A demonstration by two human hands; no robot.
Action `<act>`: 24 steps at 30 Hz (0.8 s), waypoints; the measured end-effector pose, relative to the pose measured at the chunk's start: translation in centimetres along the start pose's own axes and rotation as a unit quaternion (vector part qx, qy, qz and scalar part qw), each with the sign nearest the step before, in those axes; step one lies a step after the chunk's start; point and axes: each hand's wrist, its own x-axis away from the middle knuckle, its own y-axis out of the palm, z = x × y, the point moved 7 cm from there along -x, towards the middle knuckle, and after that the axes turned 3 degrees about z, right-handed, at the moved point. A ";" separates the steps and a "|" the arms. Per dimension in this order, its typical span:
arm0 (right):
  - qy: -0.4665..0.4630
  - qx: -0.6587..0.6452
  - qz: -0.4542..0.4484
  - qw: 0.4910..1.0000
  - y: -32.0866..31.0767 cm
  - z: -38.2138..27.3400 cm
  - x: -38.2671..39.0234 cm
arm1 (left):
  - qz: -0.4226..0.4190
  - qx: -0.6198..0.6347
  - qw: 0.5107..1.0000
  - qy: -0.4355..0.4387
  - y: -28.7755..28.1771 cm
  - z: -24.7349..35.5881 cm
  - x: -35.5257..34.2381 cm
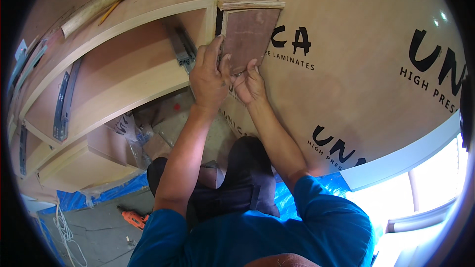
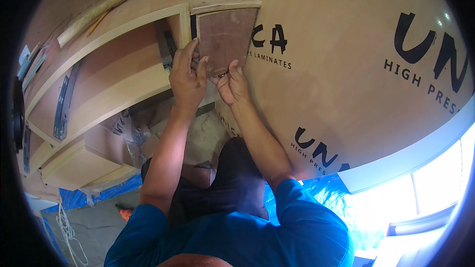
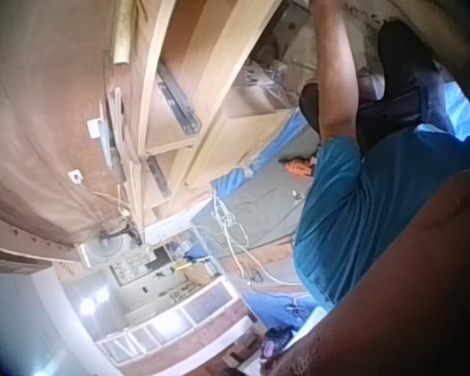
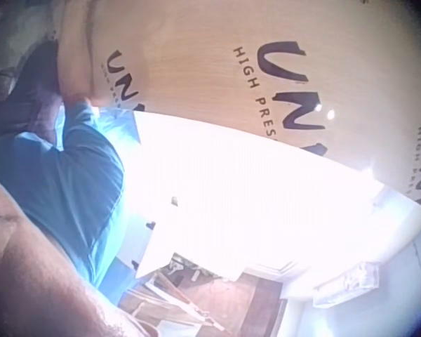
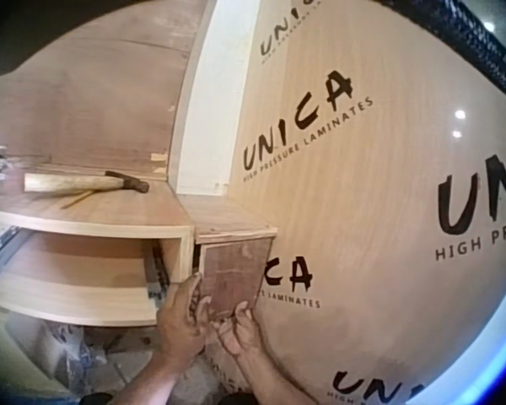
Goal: The person assembles a wooden structure by fitting wooden boards together, using a hammer to tap pieces into place and securing them within a cabinet frame.
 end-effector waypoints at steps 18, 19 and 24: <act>0.002 -0.012 -0.014 1.000 0.2 0.8 -0.5 | -0.002 0.043 0.998 -0.035 -0.2 -0.7 0.1; 0.007 -0.012 -0.015 1.000 0.4 1.0 -0.3 | -0.001 0.033 0.999 -0.028 -0.5 -0.5 0.0; -0.008 -0.004 -0.034 0.999 0.1 0.5 -0.1 | 0.007 0.030 0.999 -0.011 -0.4 -0.5 0.1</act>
